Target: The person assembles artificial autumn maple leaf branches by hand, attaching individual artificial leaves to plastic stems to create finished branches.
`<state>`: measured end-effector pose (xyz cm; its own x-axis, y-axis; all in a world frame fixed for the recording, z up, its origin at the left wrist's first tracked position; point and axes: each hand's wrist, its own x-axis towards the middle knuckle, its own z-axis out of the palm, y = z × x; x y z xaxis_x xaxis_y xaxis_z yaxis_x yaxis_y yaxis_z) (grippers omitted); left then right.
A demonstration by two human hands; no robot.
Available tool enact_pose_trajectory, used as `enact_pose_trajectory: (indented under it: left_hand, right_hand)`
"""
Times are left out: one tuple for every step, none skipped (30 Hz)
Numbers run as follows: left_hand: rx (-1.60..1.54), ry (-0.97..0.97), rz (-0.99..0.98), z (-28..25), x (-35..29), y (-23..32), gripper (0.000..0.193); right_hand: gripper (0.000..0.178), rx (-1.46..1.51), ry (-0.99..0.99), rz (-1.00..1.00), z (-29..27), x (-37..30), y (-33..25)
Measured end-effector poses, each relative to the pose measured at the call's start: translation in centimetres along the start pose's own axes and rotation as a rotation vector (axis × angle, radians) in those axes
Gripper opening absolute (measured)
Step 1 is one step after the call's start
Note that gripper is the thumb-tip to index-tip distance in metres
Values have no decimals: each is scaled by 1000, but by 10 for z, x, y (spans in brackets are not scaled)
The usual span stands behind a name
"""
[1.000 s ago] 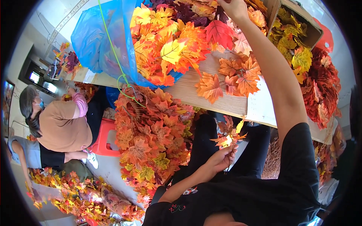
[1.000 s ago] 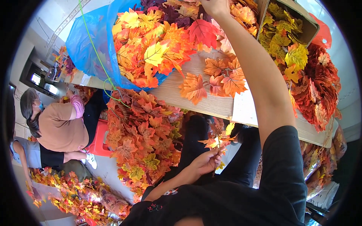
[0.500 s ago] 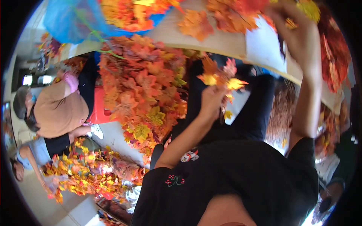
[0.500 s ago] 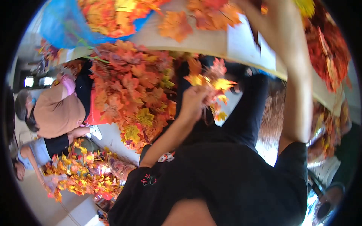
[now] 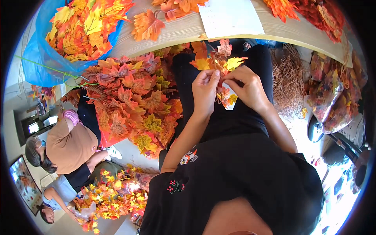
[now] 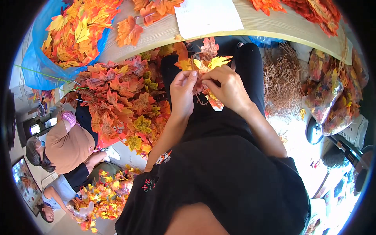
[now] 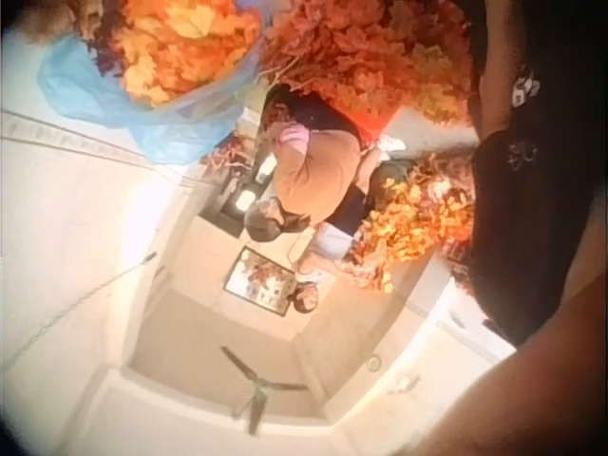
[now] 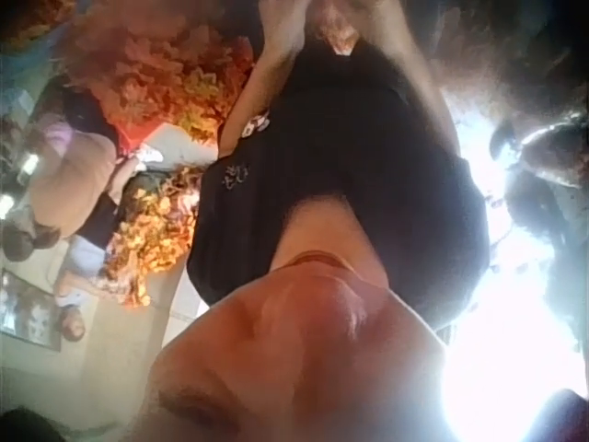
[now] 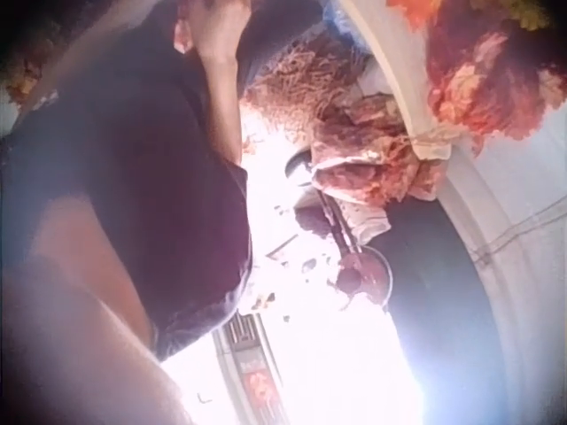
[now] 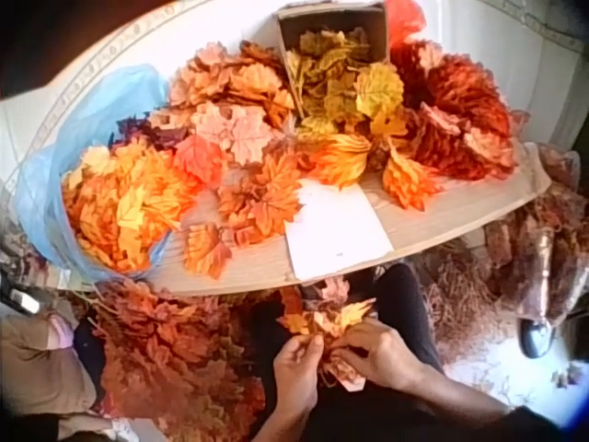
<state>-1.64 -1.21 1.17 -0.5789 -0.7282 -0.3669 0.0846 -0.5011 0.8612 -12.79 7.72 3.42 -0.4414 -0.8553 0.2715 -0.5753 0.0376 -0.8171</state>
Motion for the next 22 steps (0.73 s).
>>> enact_pose_trajectory:
  left_hand:
    - [7, -2, 9, 0, 0, 2, 14]
    - [13, -4, 17, -1, 1, 3, 14]
    - [42, -18, 11, -5, 2, 0, 14]
    - [45, -18, 10, -6, 2, 1, 14]
    - [49, -19, 13, -6, 2, 1, 14]
    - [53, -21, 17, -6, 2, 1, 14]
    - [54, -23, 16, -6, 2, 2, 14]
    - [56, -21, 13, -5, 2, 2, 14]
    - [58, -18, 10, -5, 2, 2, 14]
    - [58, -21, 8, -4, 2, 2, 14]
    - [76, -30, 31, -3, 2, 2, 14]
    - [94, -39, 54, -3, 2, 3, 14]
    - [95, -40, 54, -3, 2, 3, 14]
    - [94, -41, 49, -4, 2, 2, 14]
    - [94, -41, 45, -4, 2, 2, 13]
    - [94, -42, 45, -4, 2, 3, 13]
    - [58, -37, 32, -3, 2, 3, 14]
    - [21, -32, 18, -3, 2, 3, 14]
    - [22, -32, 18, -3, 2, 3, 14]
    - [42, -28, 27, -4, 2, 2, 14]
    - [63, -24, 35, -4, 2, 2, 14]
    - [63, -38, 46, -2, 0, 5, 14]
  right_hand:
    - [10, 43, -18, 40, 2, 1, 2]
    - [10, 47, -16, 43, 5, 0, 4]
    - [10, 100, -26, 99, 6, -1, 5]
    - [10, 153, -36, 152, 8, -1, 6]
    - [10, 155, -35, 154, 10, -1, 7]
    - [10, 192, -27, 175, 13, -2, 8]
    - [10, 229, -18, 194, 13, -3, 9]
    - [10, 229, -15, 195, 13, -3, 8]
    - [10, 230, -18, 216, 12, -3, 7]
    - [10, 231, -20, 238, 12, -3, 7]
    - [10, 230, -18, 239, 13, -3, 7]
    - [9, 246, 7, 242, 13, -4, 7]
    - [8, 263, 32, 242, 14, -3, 7]
    - [8, 263, 33, 242, 14, -3, 7]
    - [9, 262, 26, 251, 14, -3, 8]
    - [9, 261, 19, 259, 13, -3, 8]
    - [9, 261, 20, 259, 13, -3, 9]
    - [9, 249, 4, 254, 12, -2, 9]
    - [9, 237, -12, 249, 11, -2, 9]
    - [9, 238, -12, 249, 10, -2, 8]
    - [9, 223, -19, 264, 10, -2, 7]
    - [10, 207, -25, 278, 10, -1, 7]
